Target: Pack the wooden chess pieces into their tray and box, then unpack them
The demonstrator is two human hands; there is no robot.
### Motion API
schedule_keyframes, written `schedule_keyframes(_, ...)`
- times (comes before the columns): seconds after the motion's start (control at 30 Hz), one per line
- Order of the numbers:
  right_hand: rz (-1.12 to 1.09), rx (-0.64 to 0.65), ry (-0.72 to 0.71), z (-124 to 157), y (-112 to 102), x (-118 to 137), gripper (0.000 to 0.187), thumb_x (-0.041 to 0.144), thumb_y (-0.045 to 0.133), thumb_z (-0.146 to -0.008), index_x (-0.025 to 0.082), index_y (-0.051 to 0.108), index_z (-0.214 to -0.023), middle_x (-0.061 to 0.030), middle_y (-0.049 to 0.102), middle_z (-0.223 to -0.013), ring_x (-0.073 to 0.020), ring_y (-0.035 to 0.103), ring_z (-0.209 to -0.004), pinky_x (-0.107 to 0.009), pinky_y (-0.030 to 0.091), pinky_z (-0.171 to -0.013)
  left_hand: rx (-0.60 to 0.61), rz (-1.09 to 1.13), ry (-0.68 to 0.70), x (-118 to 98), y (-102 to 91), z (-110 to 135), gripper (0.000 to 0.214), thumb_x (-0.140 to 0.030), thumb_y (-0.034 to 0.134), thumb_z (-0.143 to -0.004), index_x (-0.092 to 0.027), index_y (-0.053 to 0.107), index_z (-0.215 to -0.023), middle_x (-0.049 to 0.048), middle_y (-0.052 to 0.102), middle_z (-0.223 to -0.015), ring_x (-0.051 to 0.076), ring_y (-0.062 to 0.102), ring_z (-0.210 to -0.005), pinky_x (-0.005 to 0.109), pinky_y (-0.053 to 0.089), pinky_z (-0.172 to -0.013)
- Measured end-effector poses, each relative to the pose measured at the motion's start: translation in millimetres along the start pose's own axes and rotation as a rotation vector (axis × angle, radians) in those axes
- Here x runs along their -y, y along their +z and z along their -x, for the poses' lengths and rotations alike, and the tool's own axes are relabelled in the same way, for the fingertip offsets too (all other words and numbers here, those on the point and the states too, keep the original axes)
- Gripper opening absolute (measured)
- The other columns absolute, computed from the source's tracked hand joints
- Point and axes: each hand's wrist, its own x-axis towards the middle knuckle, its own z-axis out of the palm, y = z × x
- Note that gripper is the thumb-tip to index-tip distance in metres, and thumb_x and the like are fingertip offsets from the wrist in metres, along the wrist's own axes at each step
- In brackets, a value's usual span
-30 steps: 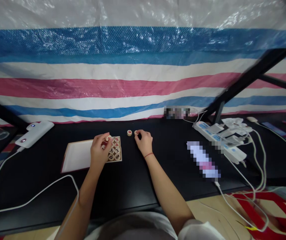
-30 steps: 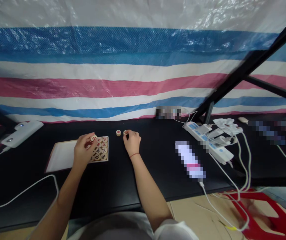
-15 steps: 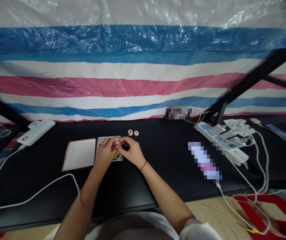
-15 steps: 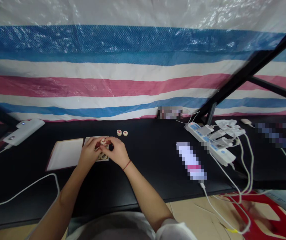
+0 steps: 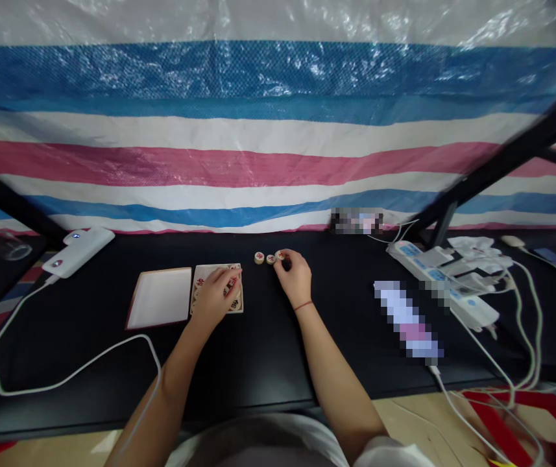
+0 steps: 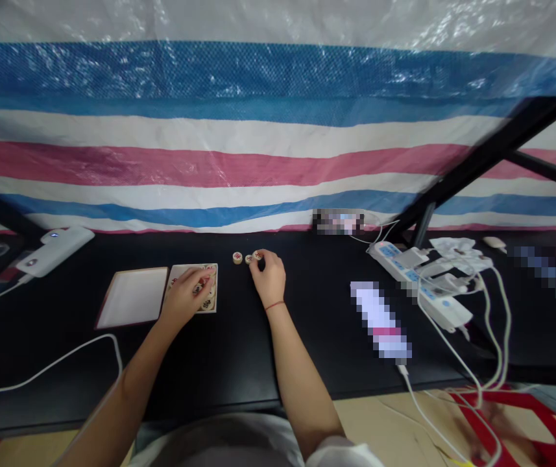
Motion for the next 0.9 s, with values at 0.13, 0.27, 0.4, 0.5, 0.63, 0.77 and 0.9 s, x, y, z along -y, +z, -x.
schedule_keyframes(0.13,0.064,0.092,-0.092,-1,6,-9,0.017,0.022,0.051,-0.083,0.019,0.066,-0.093,-0.0074,0.07,-0.096,-0.0238,0.061,-0.09,-0.037,0.046,-0.085,-0.007,-0.001,-0.007,-1,-2.2,-1,0.017,-0.021,0.053,-0.09,-0.023,0.067,-0.101,0.0031,0.069,-0.094,0.016,0.066,-0.084,0.029,0.053,-0.081)
schedule_keyframes(0.27,0.117,0.155,-0.102,2,11,-9,0.019,0.018,0.051,-0.083,0.02,0.066,-0.094,-0.0075,0.071,-0.099,-0.0251,0.061,-0.093,-0.037,0.045,-0.085,0.005,-0.008,-0.014,-2,-3.7,-2,0.017,-0.022,0.052,-0.091,-0.023,0.067,-0.1,0.0033,0.069,-0.093,0.016,0.066,-0.081,0.03,0.053,-0.081)
schedule_keyframes(0.4,0.129,0.178,-0.096,2,12,-11,0.018,0.02,0.053,-0.083,0.02,0.065,-0.096,-0.007,0.071,-0.098,-0.0251,0.06,-0.092,-0.036,0.044,-0.083,0.026,-0.005,-0.033,-3,-3.6,-1,0.018,-0.022,0.051,-0.091,-0.023,0.066,-0.101,0.0035,0.069,-0.091,0.016,0.066,-0.08,0.03,0.053,-0.08)
schedule_keyframes(0.5,0.146,0.178,-0.075,2,13,-11,0.018,0.022,0.054,-0.083,0.022,0.064,-0.098,-0.0066,0.07,-0.096,-0.0249,0.06,-0.092,-0.035,0.043,-0.081,0.04,-0.003,-0.044,-3,-3.4,-1,0.019,-0.023,0.05,-0.091,-0.024,0.067,-0.101,0.0033,0.069,-0.091,0.016,0.066,-0.079,0.03,0.053,-0.08)
schedule_keyframes(0.63,0.172,0.171,-0.052,4,16,-10,0.017,0.024,0.053,-0.085,0.023,0.064,-0.099,-0.0059,0.07,-0.096,-0.0245,0.059,-0.094,-0.034,0.041,-0.08,0.014,0.003,-0.055,2,-2.7,-1,0.021,-0.025,0.048,-0.092,-0.023,0.068,-0.098,0.0042,0.07,-0.093,0.018,0.066,-0.085,0.031,0.052,-0.08)
schedule_keyframes(0.77,0.19,0.183,-0.023,4,18,-10,0.017,0.025,0.054,-0.086,0.023,0.064,-0.099,-0.0053,0.069,-0.097,-0.0248,0.057,-0.096,-0.034,0.04,-0.08,-0.033,0.012,-0.067,10,-2.1,-2,0.022,-0.026,0.048,-0.091,-0.022,0.069,-0.096,0.0058,0.071,-0.094,0.02,0.066,-0.086,0.034,0.051,-0.082)
schedule_keyframes(0.9,0.145,0.116,-0.037,4,15,-4,0.023,0.028,0.056,-0.084,0.022,0.063,-0.105,-0.0076,0.067,-0.108,-0.0257,0.055,-0.103,-0.037,0.04,-0.084,-0.088,-0.11,-0.167,13,-4.9,-3,0.022,-0.025,0.049,-0.089,-0.023,0.069,-0.096,0.0061,0.072,-0.094,0.022,0.065,-0.088,0.036,0.047,-0.084)
